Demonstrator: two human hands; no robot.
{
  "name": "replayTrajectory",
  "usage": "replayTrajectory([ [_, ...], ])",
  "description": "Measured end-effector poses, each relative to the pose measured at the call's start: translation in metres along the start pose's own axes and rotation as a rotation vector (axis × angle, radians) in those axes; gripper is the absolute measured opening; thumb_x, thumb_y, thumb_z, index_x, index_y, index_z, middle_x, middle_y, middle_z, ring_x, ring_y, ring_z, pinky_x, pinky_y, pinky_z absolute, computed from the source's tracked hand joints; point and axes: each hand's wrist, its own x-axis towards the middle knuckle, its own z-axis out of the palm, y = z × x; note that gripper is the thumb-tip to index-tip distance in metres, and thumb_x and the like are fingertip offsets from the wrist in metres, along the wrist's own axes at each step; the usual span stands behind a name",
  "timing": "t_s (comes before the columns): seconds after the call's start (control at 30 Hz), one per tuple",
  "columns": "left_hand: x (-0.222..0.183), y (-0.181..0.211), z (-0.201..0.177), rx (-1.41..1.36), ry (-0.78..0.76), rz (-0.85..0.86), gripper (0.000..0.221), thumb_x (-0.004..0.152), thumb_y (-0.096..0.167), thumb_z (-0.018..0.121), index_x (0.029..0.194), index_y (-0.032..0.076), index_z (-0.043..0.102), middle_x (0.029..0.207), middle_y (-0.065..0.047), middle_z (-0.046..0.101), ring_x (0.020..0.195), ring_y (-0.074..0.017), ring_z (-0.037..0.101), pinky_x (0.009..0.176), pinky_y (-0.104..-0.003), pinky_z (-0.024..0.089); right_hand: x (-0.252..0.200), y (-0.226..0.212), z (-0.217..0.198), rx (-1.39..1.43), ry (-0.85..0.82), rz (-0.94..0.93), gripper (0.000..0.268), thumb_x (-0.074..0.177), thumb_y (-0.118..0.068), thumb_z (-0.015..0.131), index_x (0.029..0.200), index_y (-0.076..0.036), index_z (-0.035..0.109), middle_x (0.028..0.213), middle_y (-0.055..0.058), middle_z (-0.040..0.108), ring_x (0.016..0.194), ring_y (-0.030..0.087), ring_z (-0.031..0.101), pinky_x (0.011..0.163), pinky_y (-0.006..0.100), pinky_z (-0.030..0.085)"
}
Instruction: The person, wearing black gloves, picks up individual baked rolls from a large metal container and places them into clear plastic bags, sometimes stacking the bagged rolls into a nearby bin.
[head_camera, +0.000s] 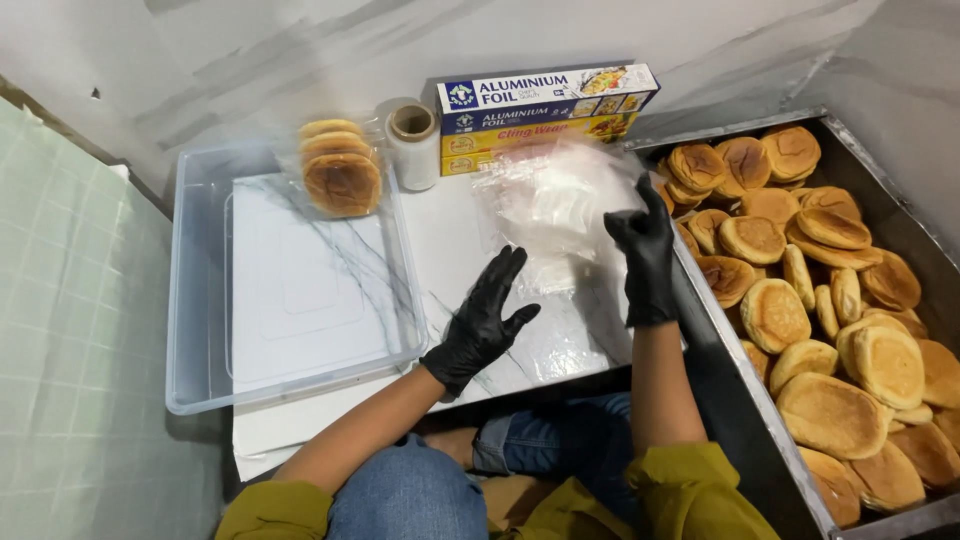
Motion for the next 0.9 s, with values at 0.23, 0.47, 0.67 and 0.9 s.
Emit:
replayTrajectory([
  [0.23, -0.001, -0.009, -0.004, -1.097, 0.016, -0.338, 0.063, 0.1, 0.01, 0.054, 0.159, 0.009, 0.033, 0.151, -0.015, 0.05, 0.126, -0.0246, 0.061, 0.108, -0.034, 0.049, -0.075, -0.019, -0.02, 0.389, -0.283, -0.056, 0.079, 0.086, 0.006, 0.068, 0.155, -0.023, 0.043, 0.099, 0.017, 0.071, 0.073, 0.007, 0.061, 0.053, 0.012, 0.036],
  [0.47, 0.003, -0.02, 0.004, -1.202, -0.012, -0.597, 0.057, 0.092, -0.001, 0.065, 0.146, 0.009, 0.049, 0.128, -0.022, 0.067, 0.1, -0.0315, 0.074, 0.082, -0.039, 0.064, -0.097, -0.001, -0.011, 0.372, -0.384, -0.011, 0.097, 0.073, 0.021, 0.073, 0.156, -0.014, 0.038, 0.096, 0.031, 0.069, 0.089, 0.04, 0.074, 0.072, 0.036, 0.06],
  [0.67, 0.007, 0.002, -0.005, -1.096, 0.022, -0.687, 0.03, 0.093, -0.003, 0.066, 0.123, 0.003, 0.069, 0.095, -0.022, 0.076, 0.082, -0.0288, 0.077, 0.074, -0.038, 0.067, -0.094, 0.016, -0.011, 0.3, -0.364, -0.097, 0.091, 0.085, 0.005, 0.073, 0.162, -0.012, 0.026, 0.098, 0.025, 0.072, 0.087, 0.023, 0.071, 0.071, 0.025, 0.055],
  [0.9, 0.013, 0.003, -0.004, -0.888, 0.143, -0.707, 0.022, 0.086, 0.003, 0.08, 0.108, 0.001, 0.073, 0.09, -0.019, 0.077, 0.074, -0.0226, 0.076, 0.067, -0.032, 0.066, -0.107, -0.035, 0.009, 0.218, -0.183, 0.003, 0.067, 0.079, 0.003, 0.08, 0.142, -0.007, 0.058, 0.072, 0.004, 0.068, 0.06, 0.006, 0.064, 0.055, 0.014, 0.053],
])
